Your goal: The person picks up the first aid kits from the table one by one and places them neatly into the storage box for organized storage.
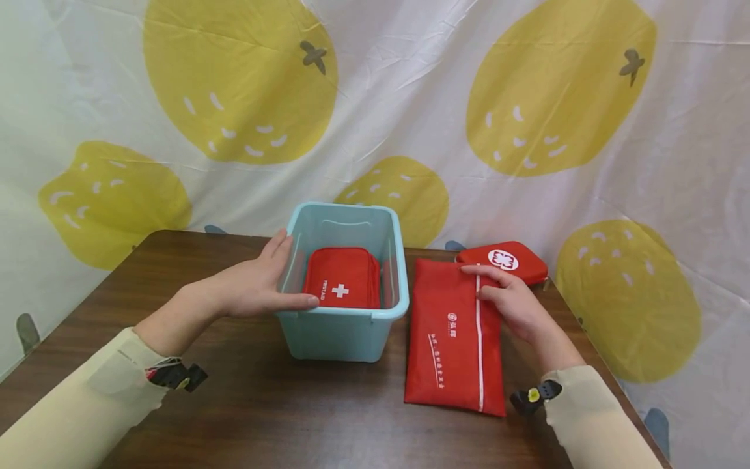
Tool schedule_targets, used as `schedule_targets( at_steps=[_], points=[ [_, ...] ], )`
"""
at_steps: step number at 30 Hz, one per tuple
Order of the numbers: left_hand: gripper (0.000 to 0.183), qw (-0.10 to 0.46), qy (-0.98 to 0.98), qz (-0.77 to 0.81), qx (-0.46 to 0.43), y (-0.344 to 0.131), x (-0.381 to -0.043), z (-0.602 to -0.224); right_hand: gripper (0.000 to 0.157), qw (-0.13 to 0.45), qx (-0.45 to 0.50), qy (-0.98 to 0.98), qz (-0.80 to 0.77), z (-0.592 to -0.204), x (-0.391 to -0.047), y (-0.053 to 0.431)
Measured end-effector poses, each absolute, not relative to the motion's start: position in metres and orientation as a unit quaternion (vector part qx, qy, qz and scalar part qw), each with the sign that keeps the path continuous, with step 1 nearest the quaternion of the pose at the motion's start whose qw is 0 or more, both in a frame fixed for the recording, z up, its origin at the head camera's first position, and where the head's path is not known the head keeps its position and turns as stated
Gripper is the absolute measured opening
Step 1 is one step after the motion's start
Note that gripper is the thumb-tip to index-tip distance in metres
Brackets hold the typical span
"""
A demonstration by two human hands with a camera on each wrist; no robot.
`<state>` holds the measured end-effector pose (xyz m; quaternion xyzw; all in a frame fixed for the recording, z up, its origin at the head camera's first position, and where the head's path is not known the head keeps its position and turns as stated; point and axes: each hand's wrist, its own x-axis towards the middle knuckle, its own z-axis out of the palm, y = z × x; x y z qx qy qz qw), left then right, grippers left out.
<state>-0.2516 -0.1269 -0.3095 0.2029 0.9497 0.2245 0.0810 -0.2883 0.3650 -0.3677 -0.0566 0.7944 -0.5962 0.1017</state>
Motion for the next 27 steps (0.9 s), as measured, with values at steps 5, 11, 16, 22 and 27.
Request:
schedule_targets(
  at_steps=[5,11,16,22,27],
  points=[
    [0.14,0.079,0.95,0.222,0.204,-0.127,-0.252,-0.31,0.043,0.095,-0.062,0.763,-0.636,-0.359,-0.285,0.36],
    [0.139,0.076,0.951,0.221,0.205,-0.127,-0.252,-0.311,0.045,0.072,-0.075,0.765,-0.635,-0.354,-0.283,0.357],
    [0.138,0.076,0.951,0.219,0.206,-0.127,-0.252,-0.311,0.061,0.046,-0.054,0.769,-0.635,-0.345,-0.282,0.358],
    [0.139,0.075,0.95,0.222,0.207,-0.127,-0.251,-0.31,0.066,0.0,-0.04,0.758,-0.651,-0.326,-0.279,0.361],
    [0.138,0.07,0.949,0.224,0.211,-0.127,-0.251,-0.311,0.065,-0.038,-0.047,0.752,-0.656,-0.307,-0.276,0.363]
  ],
)
